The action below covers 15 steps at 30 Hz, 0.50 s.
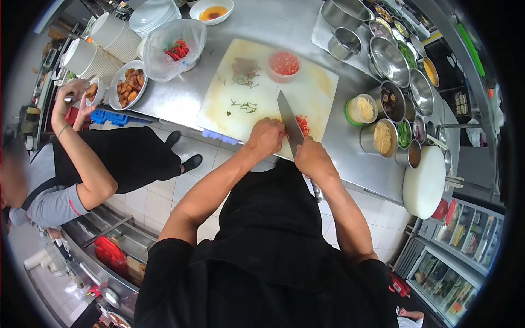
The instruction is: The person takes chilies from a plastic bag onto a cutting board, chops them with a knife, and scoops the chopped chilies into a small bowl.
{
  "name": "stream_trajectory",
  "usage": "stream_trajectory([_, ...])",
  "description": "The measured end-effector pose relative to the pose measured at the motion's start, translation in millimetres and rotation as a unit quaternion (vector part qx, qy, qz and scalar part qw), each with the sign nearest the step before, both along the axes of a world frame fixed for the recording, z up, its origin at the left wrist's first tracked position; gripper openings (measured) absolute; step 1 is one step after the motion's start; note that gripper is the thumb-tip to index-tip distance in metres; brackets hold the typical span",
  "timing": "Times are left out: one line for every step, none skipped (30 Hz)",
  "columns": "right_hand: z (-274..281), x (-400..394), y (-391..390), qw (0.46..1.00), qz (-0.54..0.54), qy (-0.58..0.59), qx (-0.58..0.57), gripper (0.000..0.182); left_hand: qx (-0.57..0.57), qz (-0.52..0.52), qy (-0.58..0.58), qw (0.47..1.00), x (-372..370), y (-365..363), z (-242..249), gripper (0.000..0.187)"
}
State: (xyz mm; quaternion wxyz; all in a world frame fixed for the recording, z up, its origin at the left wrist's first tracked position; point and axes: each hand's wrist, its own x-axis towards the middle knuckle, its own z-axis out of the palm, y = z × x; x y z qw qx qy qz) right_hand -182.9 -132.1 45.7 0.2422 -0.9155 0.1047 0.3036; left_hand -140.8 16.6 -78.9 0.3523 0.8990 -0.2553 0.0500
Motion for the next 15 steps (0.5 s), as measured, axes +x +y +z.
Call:
stream_trajectory([-5, -5, 1, 1.000, 0.000, 0.001, -0.001, 0.028, -0.001, 0.000, 0.001, 1.000, -1, 0, -1, 0.002])
stream_trajectory([-15, -14, 3, 0.999, -0.004, -0.045, -0.016, 0.028, 0.010, 0.002, 0.000, 1.000, -1, -1, -1, 0.003])
stream_trajectory([-22, -21, 7, 0.995, -0.006, -0.090, -0.032, 0.028, 0.020, 0.005, -0.001, 1.000, 0, -1, -1, 0.003])
stream_trajectory([-28, -26, 11, 0.995, -0.019, -0.083, -0.045, 0.028, 0.018, 0.008, -0.001, 1.000, 1, 0, -1, 0.003])
stream_trajectory([-31, -24, 8, 0.995, -0.017, -0.083, -0.046, 0.028, 0.019, 0.003, -0.007, 1.000, 2, 0, -2, 0.003])
stream_trajectory([-30, -20, 5, 0.994, -0.002, -0.095, -0.045, 0.029, 0.021, -0.004, -0.010, 1.000, -1, 1, -3, 0.003])
stream_trajectory([-29, -19, 1, 0.993, 0.010, -0.106, -0.044, 0.029, 0.024, -0.008, -0.006, 1.000, -6, 1, -4, 0.003])
stream_trajectory([-25, -13, -2, 0.994, 0.029, -0.092, -0.042, 0.028, 0.025, -0.004, -0.004, 1.000, -4, 1, -3, 0.002])
stream_trajectory([-14, -9, 0, 0.994, 0.026, -0.095, -0.042, 0.028, 0.025, 0.002, -0.001, 1.000, -1, 0, -1, 0.002])
stream_trajectory([1, -5, 2, 0.999, -0.001, -0.039, -0.019, 0.027, 0.024, 0.001, -0.004, 1.000, 1, -1, -1, 0.002])
stream_trajectory([9, -3, 3, 0.999, -0.027, 0.019, 0.004, 0.027, 0.024, -0.001, -0.010, 1.000, 0, -1, -2, 0.002])
stream_trajectory([5, -4, 3, 0.999, -0.026, 0.020, 0.004, 0.027, 0.025, -0.002, -0.014, 1.000, -1, 0, -3, 0.001])
stream_trajectory([-4, -7, 2, 1.000, -0.019, -0.001, -0.002, 0.026, 0.025, -0.002, -0.012, 1.000, -2, 0, -4, 0.001])
stream_trajectory([-11, -12, 1, 1.000, -0.011, -0.021, -0.008, 0.026, 0.023, 0.001, -0.021, 1.000, -3, 0, -6, 0.001])
stream_trajectory([-16, -17, 3, 1.000, -0.012, -0.018, -0.008, 0.026, 0.020, 0.003, -0.031, 0.999, -3, -1, -7, 0.002])
